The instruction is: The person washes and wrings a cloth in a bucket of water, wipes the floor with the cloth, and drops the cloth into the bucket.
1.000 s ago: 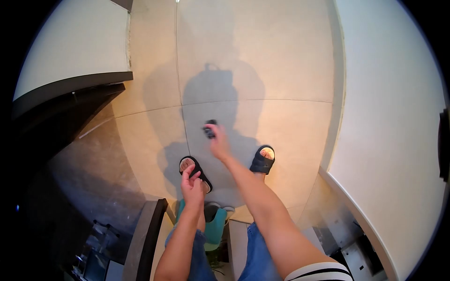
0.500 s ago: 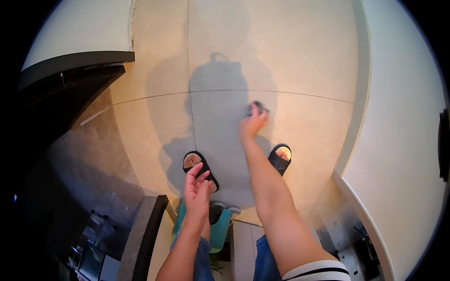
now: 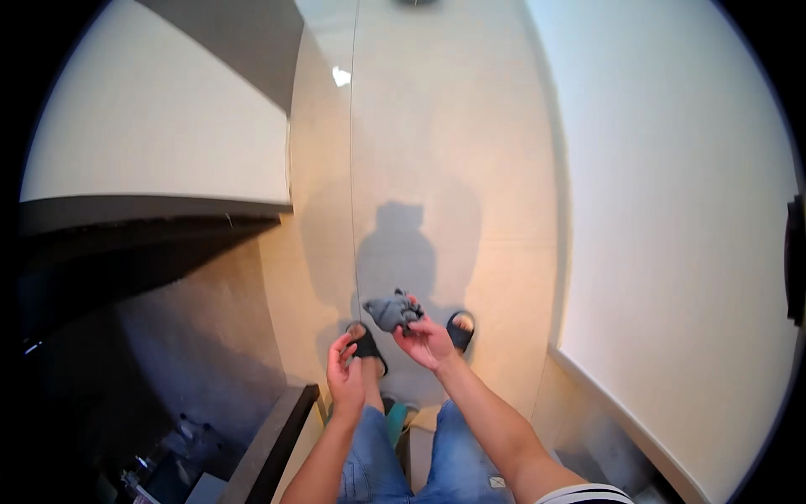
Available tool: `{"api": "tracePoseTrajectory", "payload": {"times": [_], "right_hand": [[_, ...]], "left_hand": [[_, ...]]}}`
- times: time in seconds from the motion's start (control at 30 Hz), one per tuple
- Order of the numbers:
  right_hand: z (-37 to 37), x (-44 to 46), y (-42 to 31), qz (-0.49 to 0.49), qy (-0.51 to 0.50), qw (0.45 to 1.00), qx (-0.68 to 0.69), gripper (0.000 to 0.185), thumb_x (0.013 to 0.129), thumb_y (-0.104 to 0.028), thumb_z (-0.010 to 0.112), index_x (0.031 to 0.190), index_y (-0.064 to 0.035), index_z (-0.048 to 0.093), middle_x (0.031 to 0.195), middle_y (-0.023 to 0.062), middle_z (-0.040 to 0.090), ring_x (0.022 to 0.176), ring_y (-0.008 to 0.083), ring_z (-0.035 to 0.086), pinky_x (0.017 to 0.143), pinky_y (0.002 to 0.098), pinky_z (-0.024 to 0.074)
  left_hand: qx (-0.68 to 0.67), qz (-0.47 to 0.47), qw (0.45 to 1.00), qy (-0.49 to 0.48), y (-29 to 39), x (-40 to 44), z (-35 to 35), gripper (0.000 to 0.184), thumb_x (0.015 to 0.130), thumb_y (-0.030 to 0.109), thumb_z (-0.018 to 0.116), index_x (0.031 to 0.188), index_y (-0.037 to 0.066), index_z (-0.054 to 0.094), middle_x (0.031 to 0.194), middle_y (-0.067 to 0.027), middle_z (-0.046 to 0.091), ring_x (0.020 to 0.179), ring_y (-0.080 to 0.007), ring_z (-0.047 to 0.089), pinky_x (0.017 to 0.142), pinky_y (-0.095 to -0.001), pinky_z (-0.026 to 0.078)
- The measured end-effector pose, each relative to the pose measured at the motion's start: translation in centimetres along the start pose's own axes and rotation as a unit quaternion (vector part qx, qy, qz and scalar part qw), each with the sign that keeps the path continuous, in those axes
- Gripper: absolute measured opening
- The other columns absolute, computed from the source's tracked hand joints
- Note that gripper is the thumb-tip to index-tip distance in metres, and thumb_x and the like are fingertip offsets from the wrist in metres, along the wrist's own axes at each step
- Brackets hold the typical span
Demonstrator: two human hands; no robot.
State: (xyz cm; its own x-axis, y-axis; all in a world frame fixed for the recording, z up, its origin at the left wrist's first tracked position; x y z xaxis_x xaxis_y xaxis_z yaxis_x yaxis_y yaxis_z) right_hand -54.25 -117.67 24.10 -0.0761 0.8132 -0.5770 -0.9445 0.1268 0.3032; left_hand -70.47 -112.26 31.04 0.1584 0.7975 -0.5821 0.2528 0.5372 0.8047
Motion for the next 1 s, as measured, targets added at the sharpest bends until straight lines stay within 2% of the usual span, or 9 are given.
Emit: {"api": "tracePoseTrajectory", "payload": {"times": [0.13, 0.2, 0.33, 0.37, 0.47, 0.57, 0.67, 0.87, 1.0], "right_hand": [[11.1, -10.5, -3.3, -0.024, -0.032, 0.995, -0.094, 0.054, 0.09, 0.001, 0.053, 0.141, -0.0188, 0.046, 0.132, 0.0114, 0.051, 0.111, 0.0262, 0.057, 0.094, 0.0373, 0.0522], [17.7, -16.6, -4.3, -0.049, -0.016, 0.991, -0.126, 0.041, 0.093, -0.006, 0.057, 0.132, -0.0191, 0.054, 0.125, 0.0081, 0.056, 0.11, 0.024, 0.058, 0.088, 0.0372, 0.0529], [25.4, -23.4, -7.3, -0.126, 0.031, 0.953, -0.273, 0.021, 0.095, -0.024, 0.066, 0.115, -0.0196, 0.062, 0.109, 0.0023, 0.061, 0.099, 0.0164, 0.059, 0.07, 0.0346, 0.0516], [29.2, -25.7, -7.7, -0.154, 0.07, 0.911, -0.377, 0.014, 0.094, -0.03, 0.069, 0.103, -0.0203, 0.063, 0.104, -0.0042, 0.063, 0.095, 0.0068, 0.059, 0.06, 0.0271, 0.047], [35.2, -29.5, -9.7, -0.218, 0.029, 0.823, -0.524, 0.011, 0.096, -0.03, 0.067, 0.102, -0.0208, 0.065, 0.1, -0.0058, 0.064, 0.09, 0.0049, 0.06, 0.058, 0.0225, 0.0453], [41.9, -33.7, -8.4, -0.293, 0.015, 0.762, -0.577, 0.025, 0.098, -0.031, 0.063, 0.12, -0.0209, 0.059, 0.11, -0.0034, 0.062, 0.093, 0.0043, 0.06, 0.061, 0.0218, 0.0495], [44.7, -35.2, -4.6, -0.287, -0.033, 0.769, -0.57, 0.04, 0.098, -0.027, 0.061, 0.136, -0.0205, 0.048, 0.121, 0.0014, 0.058, 0.098, 0.0091, 0.061, 0.068, 0.0237, 0.0544], [44.9, -31.5, 1.9, -0.237, -0.08, 0.77, -0.587, 0.065, 0.089, -0.008, 0.063, 0.146, -0.0154, 0.033, 0.13, 0.0099, 0.049, 0.11, 0.0197, 0.059, 0.084, 0.0344, 0.0585], [43.8, -26.8, 1.3, -0.249, -0.012, 0.651, -0.717, 0.065, 0.09, -0.015, 0.068, 0.145, -0.0121, 0.034, 0.128, 0.0106, 0.05, 0.111, 0.0206, 0.059, 0.081, 0.0347, 0.0598]], "left_hand": [[-0.023, 0.065, 0.994, -0.079, 9.0, -3.4, 4.6, 0.044, 0.091, -0.007, 0.052, 0.134, 0.004, 0.054, 0.127, -0.0084, 0.057, 0.115, -0.0126, 0.053, 0.098, -0.0255, 0.043], [0.032, 0.099, 0.989, -0.108, 15.8, -6.5, 7.5, 0.037, 0.096, 0.001, 0.056, 0.132, 0.006, 0.058, 0.118, -0.0065, 0.057, 0.094, -0.0091, 0.059, 0.078, -0.0215, 0.05], [0.09, 0.157, 0.965, -0.187, 26.3, -11.6, 11.3, 0.033, 0.097, 0.01, 0.06, 0.131, 0.009, 0.062, 0.12, -0.0025, 0.062, 0.102, -0.0093, 0.058, 0.08, -0.0225, 0.048], [0.112, 0.168, 0.957, -0.208, 29.3, -12.8, 12.3, 0.033, 0.098, 0.011, 0.06, 0.131, 0.01, 0.062, 0.122, -0.0019, 0.062, 0.107, -0.0103, 0.058, 0.08, -0.0232, 0.047], [0.119, 0.189, 0.948, -0.226, 34.4, -14.5, 12.7, 0.037, 0.098, 0.014, 0.061, 0.135, 0.008, 0.057, 0.122, -0.0033, 0.063, 0.11, -0.0141, 0.058, 0.093, -0.0273, 0.047], [0.099, 0.289, 0.923, -0.233, 38.7, -16.9, 13.1, 0.046, 0.1, 0.018, 0.059, 0.144, 0.012, 0.048, 0.131, -0.0054, 0.059, 0.116, -0.0177, 0.056, 0.097, -0.0327, 0.048], [-0.046, 0.127, 0.94, -0.315, 42.3, -21.6, 14.7, 0.055, 0.101, 0.021, 0.059, 0.151, 0.015, 0.038, 0.132, -0.0062, 0.056, 0.12, -0.0189, 0.054, 0.099, -0.0354, 0.048], [-0.091, 0.172, 0.894, -0.404, 42.9, -19.6, 16.8, 0.045, 0.101, 0.025, 0.058, 0.143, 0.019, 0.044, 0.125, -0.0059, 0.058, 0.114, -0.0165, 0.059, 0.094, -0.0352, 0.053], [-0.135, 0.059, 0.915, -0.376, 41.3, -15.6, 14.8, 0.027, 0.102, 0.027, 0.057, 0.126, 0.016, 0.052, 0.116, -0.0032, 0.061, 0.102, -0.0143, 0.064, 0.081, -0.0295, 0.057]]}}
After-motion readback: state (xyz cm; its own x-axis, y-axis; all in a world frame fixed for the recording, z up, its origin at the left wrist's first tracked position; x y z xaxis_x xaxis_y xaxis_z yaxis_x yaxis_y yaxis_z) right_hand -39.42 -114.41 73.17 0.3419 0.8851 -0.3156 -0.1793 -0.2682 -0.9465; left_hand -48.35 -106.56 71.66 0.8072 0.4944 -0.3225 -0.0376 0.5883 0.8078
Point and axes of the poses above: each hand's wrist, its own x-axis towards the middle knuckle, its own z-axis out of the palm, y = z × x, the point moved 7 cm from there along x, towards the middle knuckle
